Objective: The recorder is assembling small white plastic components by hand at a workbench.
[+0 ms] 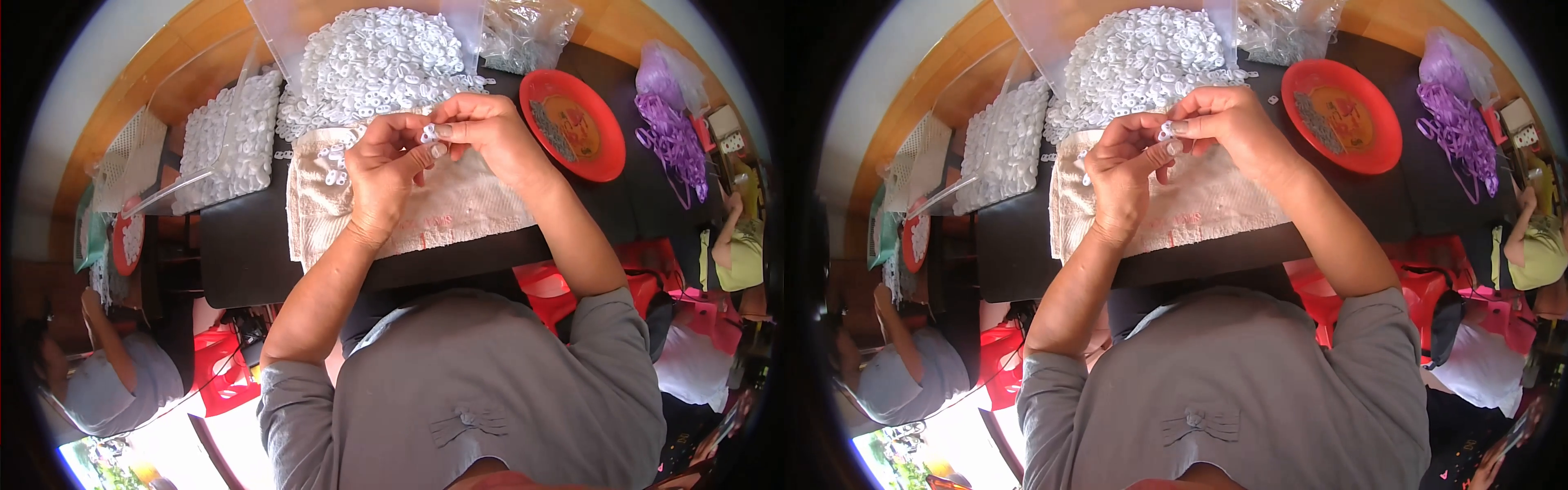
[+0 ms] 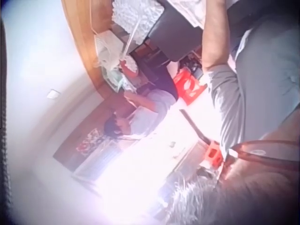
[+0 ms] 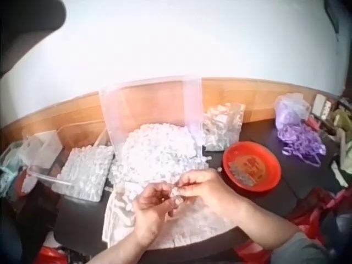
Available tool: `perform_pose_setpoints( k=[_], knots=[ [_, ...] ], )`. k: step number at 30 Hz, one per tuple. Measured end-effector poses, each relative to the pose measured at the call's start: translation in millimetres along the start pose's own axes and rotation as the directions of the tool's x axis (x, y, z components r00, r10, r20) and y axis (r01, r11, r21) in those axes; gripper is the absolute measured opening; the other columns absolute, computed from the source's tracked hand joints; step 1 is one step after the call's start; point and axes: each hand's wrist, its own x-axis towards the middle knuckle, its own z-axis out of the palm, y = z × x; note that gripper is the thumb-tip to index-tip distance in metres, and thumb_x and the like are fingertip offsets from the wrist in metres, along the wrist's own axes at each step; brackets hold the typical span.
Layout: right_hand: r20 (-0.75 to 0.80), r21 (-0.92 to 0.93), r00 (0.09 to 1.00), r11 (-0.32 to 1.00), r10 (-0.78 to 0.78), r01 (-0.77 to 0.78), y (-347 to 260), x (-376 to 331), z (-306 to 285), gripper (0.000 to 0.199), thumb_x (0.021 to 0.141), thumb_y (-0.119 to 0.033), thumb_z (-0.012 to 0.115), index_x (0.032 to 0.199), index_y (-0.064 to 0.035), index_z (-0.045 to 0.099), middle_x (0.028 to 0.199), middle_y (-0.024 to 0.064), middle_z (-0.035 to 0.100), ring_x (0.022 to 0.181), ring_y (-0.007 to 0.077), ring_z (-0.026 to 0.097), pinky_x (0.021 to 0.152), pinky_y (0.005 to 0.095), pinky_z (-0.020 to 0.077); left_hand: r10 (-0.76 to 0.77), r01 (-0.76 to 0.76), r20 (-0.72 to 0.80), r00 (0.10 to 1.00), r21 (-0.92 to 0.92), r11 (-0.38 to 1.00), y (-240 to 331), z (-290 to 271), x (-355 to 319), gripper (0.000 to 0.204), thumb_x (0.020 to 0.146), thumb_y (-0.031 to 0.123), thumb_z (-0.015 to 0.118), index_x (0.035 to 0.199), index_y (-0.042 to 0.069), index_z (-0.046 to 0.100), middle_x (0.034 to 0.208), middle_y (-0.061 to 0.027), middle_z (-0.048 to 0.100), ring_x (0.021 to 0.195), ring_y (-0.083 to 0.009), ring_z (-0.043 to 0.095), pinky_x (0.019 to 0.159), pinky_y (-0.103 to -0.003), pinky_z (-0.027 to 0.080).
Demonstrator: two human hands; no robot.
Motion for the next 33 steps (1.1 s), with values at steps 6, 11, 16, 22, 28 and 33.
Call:
perform_pose_setpoints(
  k=[6, 11, 16, 22, 28, 33],
  knots=[
    [0.098, 0.04, 0.989, 0.992, 0.114, -0.119, -4, -2, -6, 0.015, 0.086, -0.015, 0.063, 0.087, -0.0003, 0.066, 0.075, 0.0044, 0.064, 0.065, 0.0122, 0.061, 0.058, 0.0243, 0.0464, -0.015, 0.012, 0.041, 0.999, 0.071, 0.997, 4, 1, 0, 0.027, 0.079, -0.008, 0.069, 0.104, -0.001, 0.062, 0.084, -0.0053, 0.065, 0.07, -0.0085, 0.059, 0.051, -0.02, 0.046],
    [0.185, 0.014, 0.977, 0.994, 0.108, -0.112, -5, -2, -11, 0.017, 0.088, -0.018, 0.062, 0.086, -0.0009, 0.065, 0.072, 0.0042, 0.063, 0.062, 0.0127, 0.061, 0.056, 0.0241, 0.0459, 0.018, -0.027, 0.085, 0.996, 0.112, 0.993, 3, -2, 0, 0.024, 0.079, -0.004, 0.071, 0.101, -0.001, 0.064, 0.084, -0.0052, 0.066, 0.066, -0.0067, 0.057, 0.049, -0.019, 0.044],
    [0.244, 0.085, 0.953, 0.975, 0.177, -0.203, -7, -6, -9, 0.023, 0.09, -0.022, 0.062, 0.084, -0.0001, 0.064, 0.067, 0.005, 0.061, 0.057, 0.0138, 0.061, 0.049, 0.0225, 0.0433, 0.021, -0.032, 0.094, 0.995, 0.108, 0.994, 11, 1, -5, 0.024, 0.078, 0.0, 0.074, 0.1, -0.001, 0.064, 0.082, -0.0046, 0.066, 0.062, -0.0058, 0.056, 0.048, -0.018, 0.042],
    [0.315, 0.196, 0.936, 0.955, 0.156, -0.225, -6, -10, -5, 0.02, 0.091, -0.016, 0.06, 0.086, 0.0025, 0.062, 0.067, 0.0047, 0.059, 0.053, 0.013, 0.059, 0.044, 0.0187, 0.0406, 0.08, -0.076, 0.178, 0.981, -0.033, 0.997, 22, 9, -13, 0.017, 0.082, -0.012, 0.064, 0.094, -0.007, 0.054, 0.085, -0.0184, 0.064, 0.075, -0.0293, 0.068, 0.069, -0.038, 0.06],
    [0.338, 0.375, 0.933, 0.892, 0.123, -0.253, 1, -11, 1, 0.02, 0.089, -0.016, 0.063, 0.088, 0.0037, 0.062, 0.068, 0.0061, 0.06, 0.051, 0.0141, 0.057, 0.043, 0.019, 0.0398, 0.111, -0.091, 0.155, 0.982, -0.13, 0.987, 17, 6, -12, 0.015, 0.081, -0.01, 0.066, 0.09, -0.006, 0.054, 0.083, -0.0157, 0.064, 0.074, -0.0284, 0.068, 0.066, -0.037, 0.061],
    [0.346, 0.415, 0.932, 0.873, 0.11, -0.257, 5, -11, 4, 0.02, 0.089, -0.016, 0.063, 0.087, 0.0037, 0.061, 0.067, 0.0058, 0.059, 0.051, 0.0136, 0.057, 0.044, 0.0206, 0.0402, 0.122, -0.111, 0.16, 0.98, -0.074, 0.991, 11, -3, -8, 0.017, 0.08, -0.008, 0.069, 0.089, -0.004, 0.056, 0.084, -0.0133, 0.064, 0.075, -0.0227, 0.068, 0.068, -0.033, 0.061]
  ],
)
